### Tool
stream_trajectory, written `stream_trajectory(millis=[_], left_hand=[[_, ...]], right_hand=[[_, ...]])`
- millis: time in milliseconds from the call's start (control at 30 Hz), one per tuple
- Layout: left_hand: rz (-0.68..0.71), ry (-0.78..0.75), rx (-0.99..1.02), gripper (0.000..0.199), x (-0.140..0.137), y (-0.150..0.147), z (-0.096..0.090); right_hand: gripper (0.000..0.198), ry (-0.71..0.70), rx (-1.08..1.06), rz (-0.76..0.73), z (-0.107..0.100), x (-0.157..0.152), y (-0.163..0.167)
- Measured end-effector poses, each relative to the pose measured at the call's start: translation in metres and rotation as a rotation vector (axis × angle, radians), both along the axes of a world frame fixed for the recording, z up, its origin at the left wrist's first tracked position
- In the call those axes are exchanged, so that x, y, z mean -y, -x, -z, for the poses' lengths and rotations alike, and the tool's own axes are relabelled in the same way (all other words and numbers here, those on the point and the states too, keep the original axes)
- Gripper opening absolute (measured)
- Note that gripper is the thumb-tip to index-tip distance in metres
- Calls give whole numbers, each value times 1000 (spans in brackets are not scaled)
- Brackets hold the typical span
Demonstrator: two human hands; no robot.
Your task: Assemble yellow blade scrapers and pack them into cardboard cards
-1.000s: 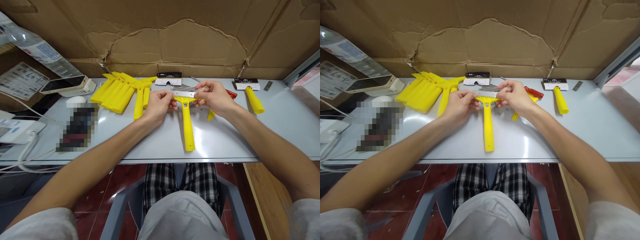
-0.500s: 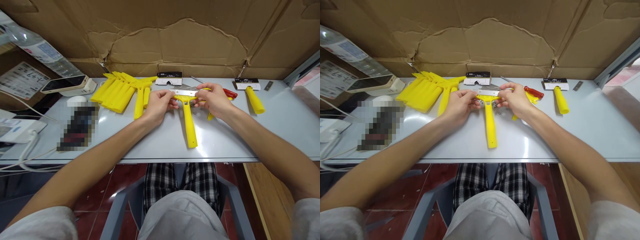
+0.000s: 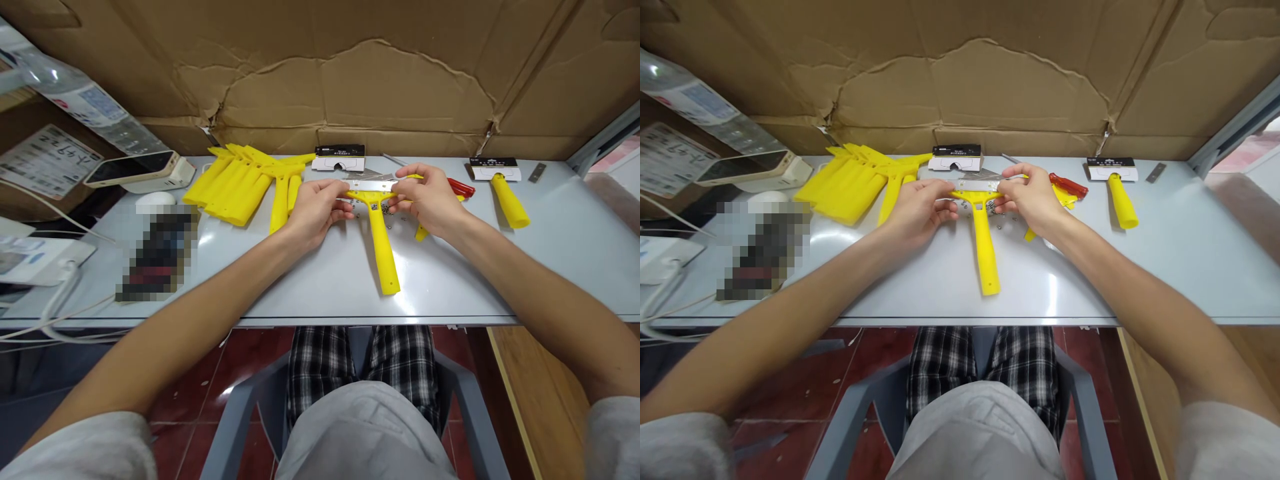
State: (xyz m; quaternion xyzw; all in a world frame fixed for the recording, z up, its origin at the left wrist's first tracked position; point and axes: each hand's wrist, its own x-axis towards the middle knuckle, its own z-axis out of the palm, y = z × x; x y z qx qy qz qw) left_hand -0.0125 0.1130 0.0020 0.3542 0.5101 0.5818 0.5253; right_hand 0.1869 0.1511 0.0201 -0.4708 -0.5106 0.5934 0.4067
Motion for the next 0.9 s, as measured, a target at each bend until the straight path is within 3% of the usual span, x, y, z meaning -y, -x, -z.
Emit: stream_trajectory(millis=[267,767,900], left_hand=[[-37,-31,-26,15,4,-5,-4],[-1,-56,-61,6,9,-8,0],[-49,-49,-14,31,7,-5,-3]], right_hand=[[24,1,-13,-33,1,6,4],[26,37,-49,-27,10,3,6],[30,82,-137,-59,5,3,4]])
